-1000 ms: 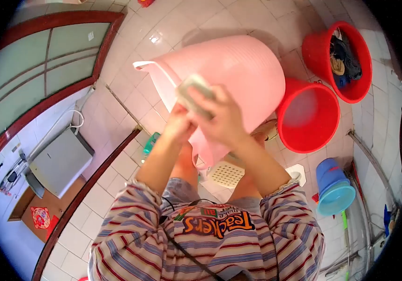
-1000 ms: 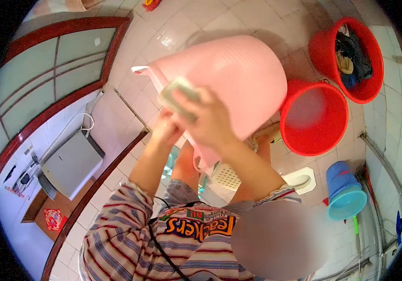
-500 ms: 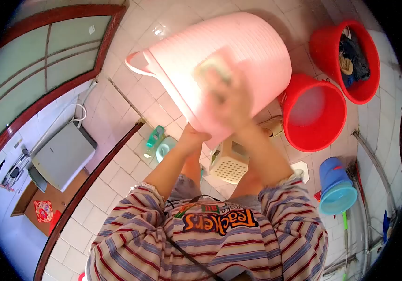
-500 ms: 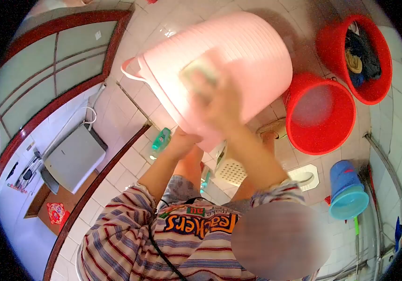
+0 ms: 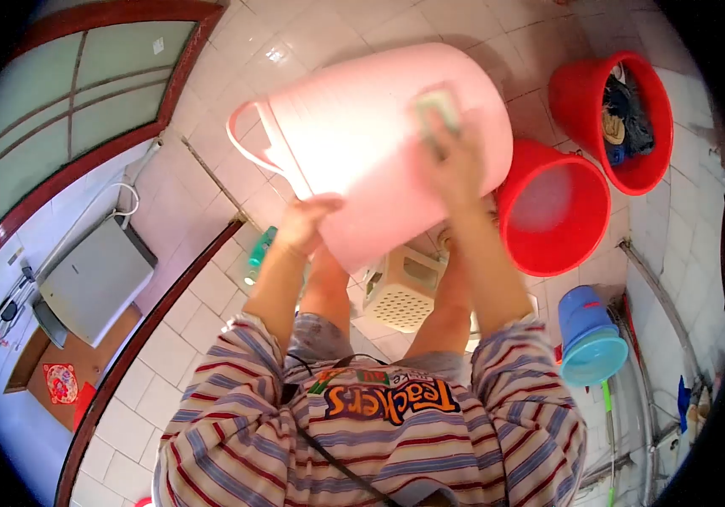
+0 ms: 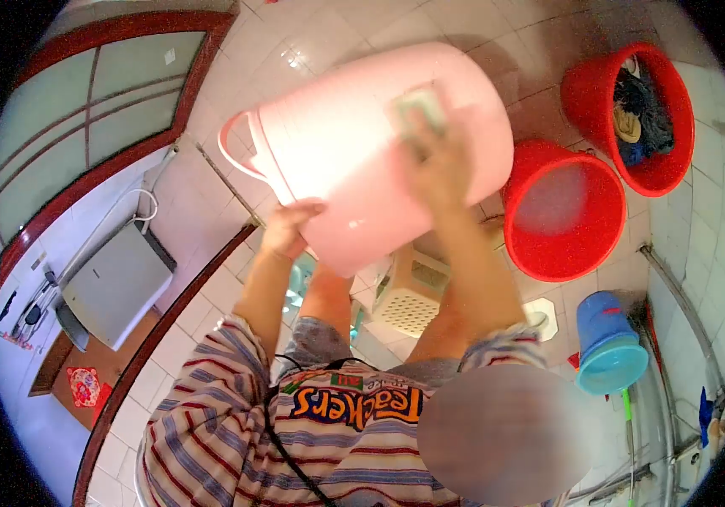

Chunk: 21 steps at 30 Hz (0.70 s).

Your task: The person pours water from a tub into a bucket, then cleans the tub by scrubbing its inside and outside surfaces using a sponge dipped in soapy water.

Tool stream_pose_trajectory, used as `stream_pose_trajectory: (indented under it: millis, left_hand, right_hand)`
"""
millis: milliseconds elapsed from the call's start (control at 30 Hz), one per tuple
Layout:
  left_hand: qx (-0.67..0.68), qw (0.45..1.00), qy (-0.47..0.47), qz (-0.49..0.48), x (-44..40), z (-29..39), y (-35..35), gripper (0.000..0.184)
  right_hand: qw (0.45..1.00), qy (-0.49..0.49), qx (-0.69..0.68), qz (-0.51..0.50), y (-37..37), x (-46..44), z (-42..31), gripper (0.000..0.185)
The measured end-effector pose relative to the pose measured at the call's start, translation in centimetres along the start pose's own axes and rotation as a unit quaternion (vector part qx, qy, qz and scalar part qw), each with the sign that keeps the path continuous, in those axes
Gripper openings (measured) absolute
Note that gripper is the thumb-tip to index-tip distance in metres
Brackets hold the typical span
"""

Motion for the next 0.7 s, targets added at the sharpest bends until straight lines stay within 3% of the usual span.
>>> stream_pose_trajectory:
  millis: [33, 67, 133, 167, 233, 267, 300, 333, 433, 500, 567, 600, 633, 700]
  left_hand:
    - [0.002, 1.0, 0.003, -0.001, 0.5, 0.6, 1.0, 0.053]
    - [0.012, 0.998, 0.055, -0.008, 1.1, 1.3, 2.0, 0.051]
    - [0.019, 0.995, 0.1, -0.013, 1.9, 1.0, 2.5, 0.049]
    - [-0.019, 0.994, 0.104, -0.009, 2.1, 0.3, 2.2, 0.047]
    - [-0.055, 0.993, 0.107, 0.014, 2.1, -1.3, 0.9, 0.045]
    - [-0.054, 0.993, 0.107, 0.012, 2.1, -1.3, 0.6, 0.045]
    - [-0.048, 0.994, 0.098, 0.011, 2.2, -1.5, 0.4, 0.046]
    - [-0.039, 0.995, 0.091, 0.009, 2.2, -1.8, 0.3, 0.046]
    - [-0.038, 0.996, 0.083, -0.017, 1.4, -2.6, 1.4, 0.047]
    - [-0.048, 0.995, 0.086, -0.008, 1.6, -1.9, 1.9, 0.047]
    - [-0.058, 0.994, 0.093, 0.004, 1.9, -1.4, 2.0, 0.048]
    - [-0.041, 0.994, 0.102, -0.005, 2.0, -1.3, 1.5, 0.048]
    - [-0.024, 0.994, 0.108, -0.013, 2.2, -1.4, 1.0, 0.048]
    - [-0.035, 0.995, 0.09, 0.015, 2.3, -2.4, -0.1, 0.048]
  right_hand:
    - [0.997, -0.024, -0.038, -0.064, 1.4, 2.0, -2.9, 0.047]
    - [0.991, -0.105, -0.055, -0.057, 2.3, 3.6, -6.3, 0.045]
    - [0.976, -0.098, -0.135, -0.141, 2.3, 5.2, -11.4, 0.044]
    - [0.977, -0.093, -0.135, -0.14, 2.7, 4.8, -10.1, 0.044]
    - [0.994, -0.093, -0.045, -0.041, 2.5, 1.8, -4.2, 0.043]
    - [0.999, 0.0, -0.029, -0.043, 1.7, -0.3, -0.2, 0.042]
    - [0.999, 0.017, 0.003, 0.034, 0.4, -2.2, 3.5, 0.041]
    - [0.978, 0.186, 0.091, 0.005, -1.2, -3.7, 7.5, 0.04]
    - [0.974, 0.189, 0.102, 0.077, -2.1, -5.1, 8.4, 0.039]
    - [0.996, -0.011, 0.067, 0.06, 0.3, -2.4, 2.5, 0.045]
    - [0.998, -0.009, -0.044, -0.044, 2.1, 1.8, -4.4, 0.045]
    - [0.988, -0.085, -0.117, -0.044, 2.3, 3.6, -7.5, 0.044]
    - [0.982, -0.077, -0.124, -0.117, 2.2, 4.9, -9.2, 0.043]
    - [0.991, -0.061, -0.071, -0.096, 2.1, 4.0, -5.1, 0.043]
Point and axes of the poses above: each hand's wrist, its own x-axis away from the middle knuckle, its own y-axis out of the palm, z = x × y, the point moved 4 cm from there along -x, towards the middle knuckle, and after that the axes turned 6 degrees about -x, right-handed, at the moved point
